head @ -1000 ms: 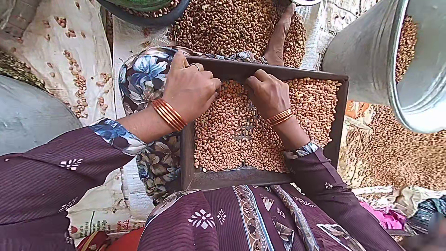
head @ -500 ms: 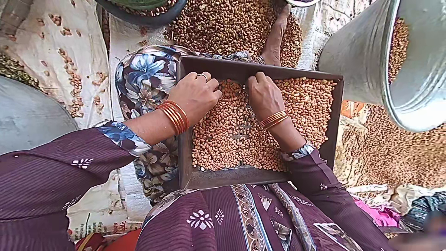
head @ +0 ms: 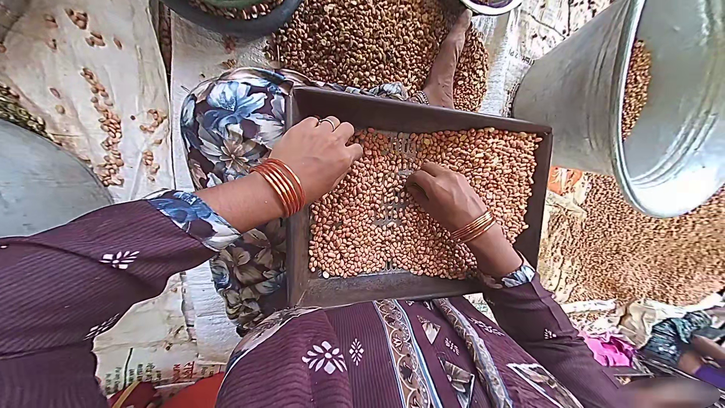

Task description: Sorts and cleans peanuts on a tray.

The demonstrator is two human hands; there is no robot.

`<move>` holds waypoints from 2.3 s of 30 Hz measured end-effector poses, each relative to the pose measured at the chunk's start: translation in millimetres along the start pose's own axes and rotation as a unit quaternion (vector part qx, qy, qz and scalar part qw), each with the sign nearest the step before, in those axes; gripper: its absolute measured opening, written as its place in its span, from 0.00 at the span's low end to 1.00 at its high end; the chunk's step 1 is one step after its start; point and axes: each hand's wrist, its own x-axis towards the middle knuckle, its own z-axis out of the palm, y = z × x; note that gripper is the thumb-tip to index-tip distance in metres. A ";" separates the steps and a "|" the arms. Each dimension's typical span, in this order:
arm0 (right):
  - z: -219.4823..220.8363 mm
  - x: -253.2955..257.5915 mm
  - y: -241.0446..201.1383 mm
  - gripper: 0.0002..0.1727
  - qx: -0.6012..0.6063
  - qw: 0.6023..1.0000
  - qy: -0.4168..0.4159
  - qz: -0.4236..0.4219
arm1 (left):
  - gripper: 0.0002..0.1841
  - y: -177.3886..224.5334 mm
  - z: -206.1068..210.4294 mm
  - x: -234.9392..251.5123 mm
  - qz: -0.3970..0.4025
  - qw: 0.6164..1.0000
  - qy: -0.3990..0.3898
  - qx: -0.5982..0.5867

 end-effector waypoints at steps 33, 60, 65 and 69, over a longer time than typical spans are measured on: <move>2.3 33.4 -0.7 0.09 0.391 0.916 -0.080 0.038 | 0.13 -11.2 0.9 0.3 -0.021 0.993 0.098 -0.058; -62.4 -21.5 -30.1 0.14 -0.029 0.979 0.000 0.203 | 0.16 23.6 -28.8 -9.2 -0.239 0.593 -0.068 -0.766; -2.0 -4.8 -38.0 0.23 0.111 0.982 -0.060 0.144 | 0.16 7.9 -36.8 -4.6 -0.254 0.606 0.022 -0.753; -17.8 -5.3 -39.0 0.17 0.129 0.987 0.039 0.091 | 0.14 -0.9 -40.2 -5.0 -0.273 0.608 0.064 -0.743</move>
